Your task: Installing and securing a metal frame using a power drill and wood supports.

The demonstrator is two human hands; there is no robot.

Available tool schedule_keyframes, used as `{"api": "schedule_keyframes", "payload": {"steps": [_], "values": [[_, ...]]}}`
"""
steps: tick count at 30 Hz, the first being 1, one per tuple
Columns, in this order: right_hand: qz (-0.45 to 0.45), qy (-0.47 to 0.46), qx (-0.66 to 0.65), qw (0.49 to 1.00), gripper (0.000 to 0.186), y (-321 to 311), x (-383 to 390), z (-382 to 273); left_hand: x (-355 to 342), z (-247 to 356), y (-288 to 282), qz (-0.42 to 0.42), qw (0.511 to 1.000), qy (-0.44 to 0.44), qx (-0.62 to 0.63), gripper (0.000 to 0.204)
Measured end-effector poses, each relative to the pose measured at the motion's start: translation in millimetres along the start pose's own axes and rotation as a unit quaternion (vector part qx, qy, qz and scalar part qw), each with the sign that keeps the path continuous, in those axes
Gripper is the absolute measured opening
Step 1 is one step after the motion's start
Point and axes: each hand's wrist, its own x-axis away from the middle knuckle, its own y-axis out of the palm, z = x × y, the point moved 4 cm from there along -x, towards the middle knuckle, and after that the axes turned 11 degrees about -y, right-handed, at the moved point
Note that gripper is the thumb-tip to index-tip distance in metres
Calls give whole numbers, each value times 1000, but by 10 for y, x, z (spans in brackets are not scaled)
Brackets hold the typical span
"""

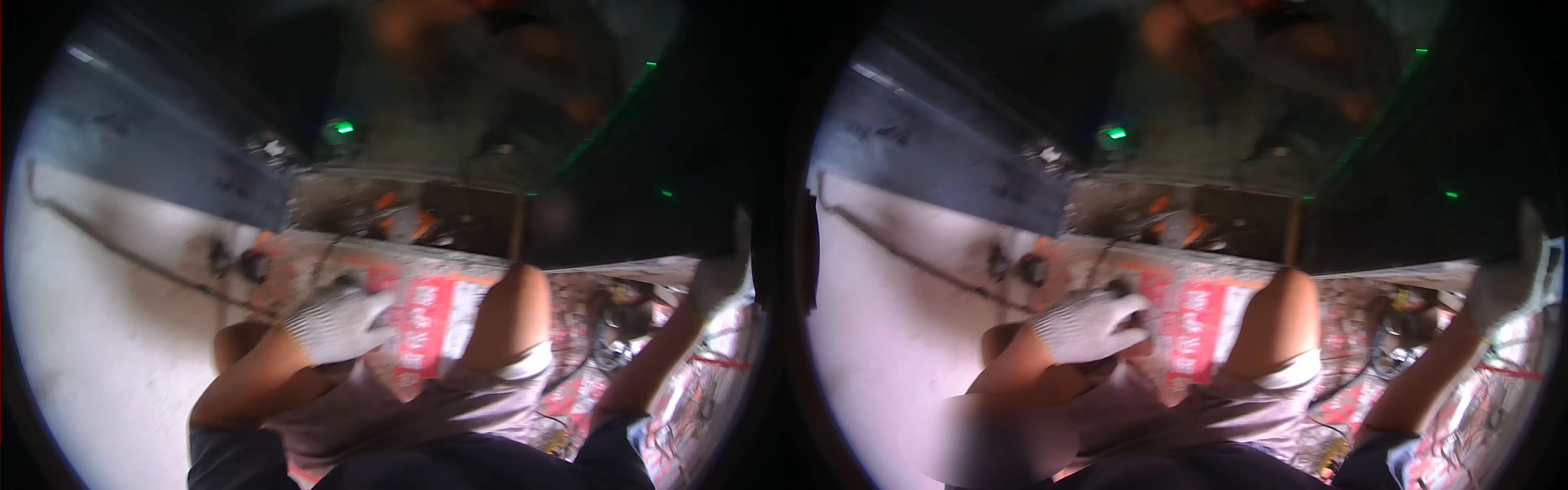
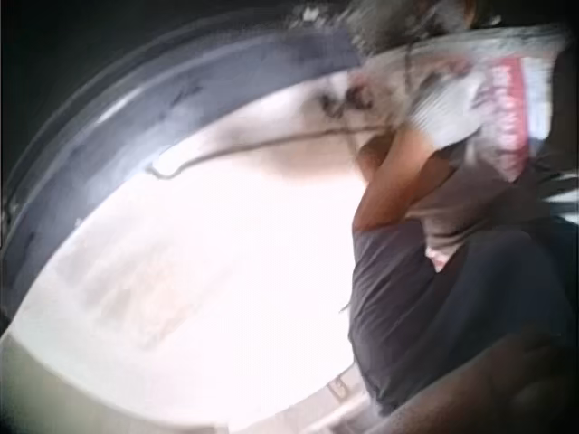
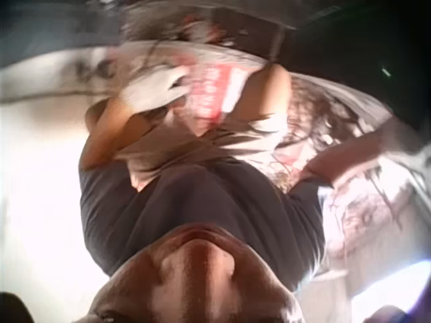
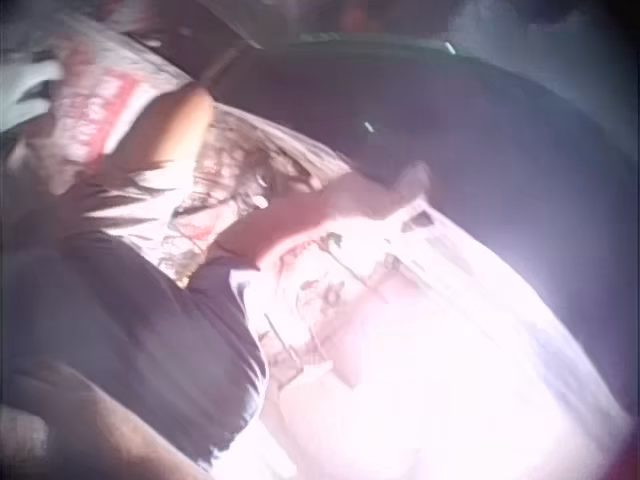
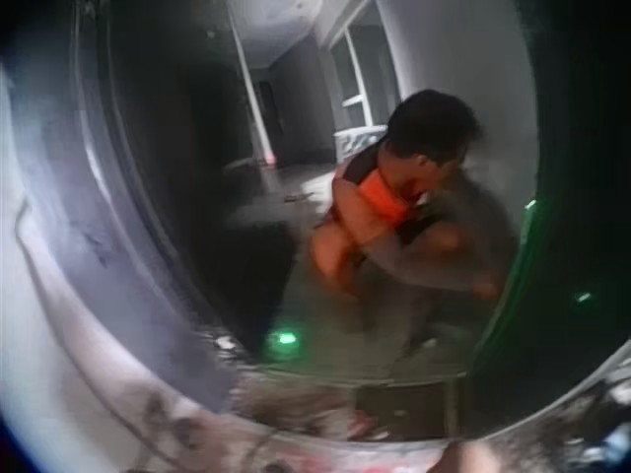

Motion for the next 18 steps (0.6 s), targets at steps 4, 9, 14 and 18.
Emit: {"api": "schedule_keyframes", "payload": {"steps": [4,9,14,18], "values": [[39,-43,24,998,40,322,-61,-538,142,-55,-86,9,998,-54,21,45],[72,-111,75,988,23,248,-299,-757,213,-63,-151,45,998,-25,26,45],[59,-81,53,994,26,112,-222,-566,224,66,-236,36,998,9,46,44],[185,273,-358,873,46,302,-293,-684,307,138,-343,34,997,25,58,47]]}}
